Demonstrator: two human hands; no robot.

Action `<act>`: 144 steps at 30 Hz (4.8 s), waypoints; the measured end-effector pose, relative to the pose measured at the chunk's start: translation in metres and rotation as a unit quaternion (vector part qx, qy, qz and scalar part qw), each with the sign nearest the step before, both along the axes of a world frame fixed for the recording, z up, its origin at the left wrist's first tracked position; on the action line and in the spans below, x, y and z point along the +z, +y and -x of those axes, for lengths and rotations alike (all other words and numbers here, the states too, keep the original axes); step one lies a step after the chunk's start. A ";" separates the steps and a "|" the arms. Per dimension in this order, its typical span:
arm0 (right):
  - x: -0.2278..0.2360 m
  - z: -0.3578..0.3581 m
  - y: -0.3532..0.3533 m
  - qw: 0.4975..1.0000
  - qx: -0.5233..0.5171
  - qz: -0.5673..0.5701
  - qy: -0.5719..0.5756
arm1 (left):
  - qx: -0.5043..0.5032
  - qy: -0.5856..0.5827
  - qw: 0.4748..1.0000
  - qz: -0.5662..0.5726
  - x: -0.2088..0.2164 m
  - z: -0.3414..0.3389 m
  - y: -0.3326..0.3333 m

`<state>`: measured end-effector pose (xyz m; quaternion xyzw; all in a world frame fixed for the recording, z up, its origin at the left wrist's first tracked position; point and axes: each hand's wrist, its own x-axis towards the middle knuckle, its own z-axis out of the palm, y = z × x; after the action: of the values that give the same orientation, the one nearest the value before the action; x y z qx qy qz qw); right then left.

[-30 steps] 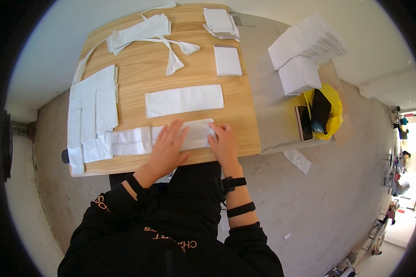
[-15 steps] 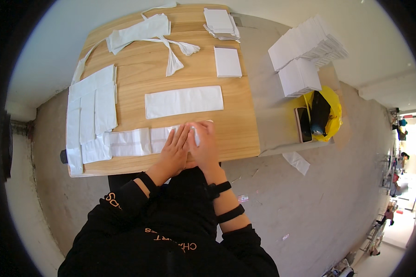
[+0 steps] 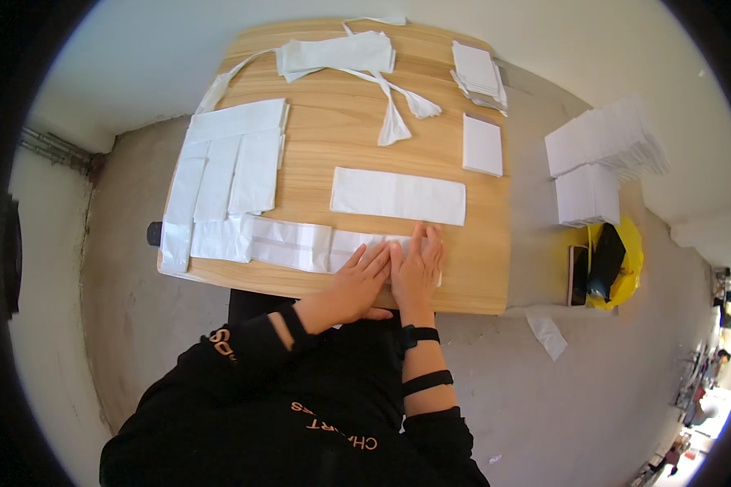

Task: The recorder folds white plastic sleeves and stacks them on a wooden table.

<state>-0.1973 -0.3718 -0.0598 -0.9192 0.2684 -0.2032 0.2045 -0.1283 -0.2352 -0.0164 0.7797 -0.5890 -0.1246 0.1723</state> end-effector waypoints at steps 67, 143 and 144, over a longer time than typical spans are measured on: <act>0.042 0.077 -0.075 0.645 -0.222 -0.653 -0.329 | 0.178 -0.006 0.950 0.254 -0.028 -0.012 0.027; 0.049 0.033 -0.016 0.878 -0.061 -0.448 -0.156 | 0.198 0.280 0.925 0.161 0.019 0.021 -0.033; 0.046 0.034 -0.016 0.898 -0.068 -0.416 -0.123 | 0.197 0.281 0.925 0.160 0.017 0.022 -0.032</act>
<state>-0.2316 -0.3875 -0.0142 -0.6974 0.3630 -0.1974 0.5855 -0.1505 -0.2675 0.0006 0.7747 -0.3630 -0.2063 0.4748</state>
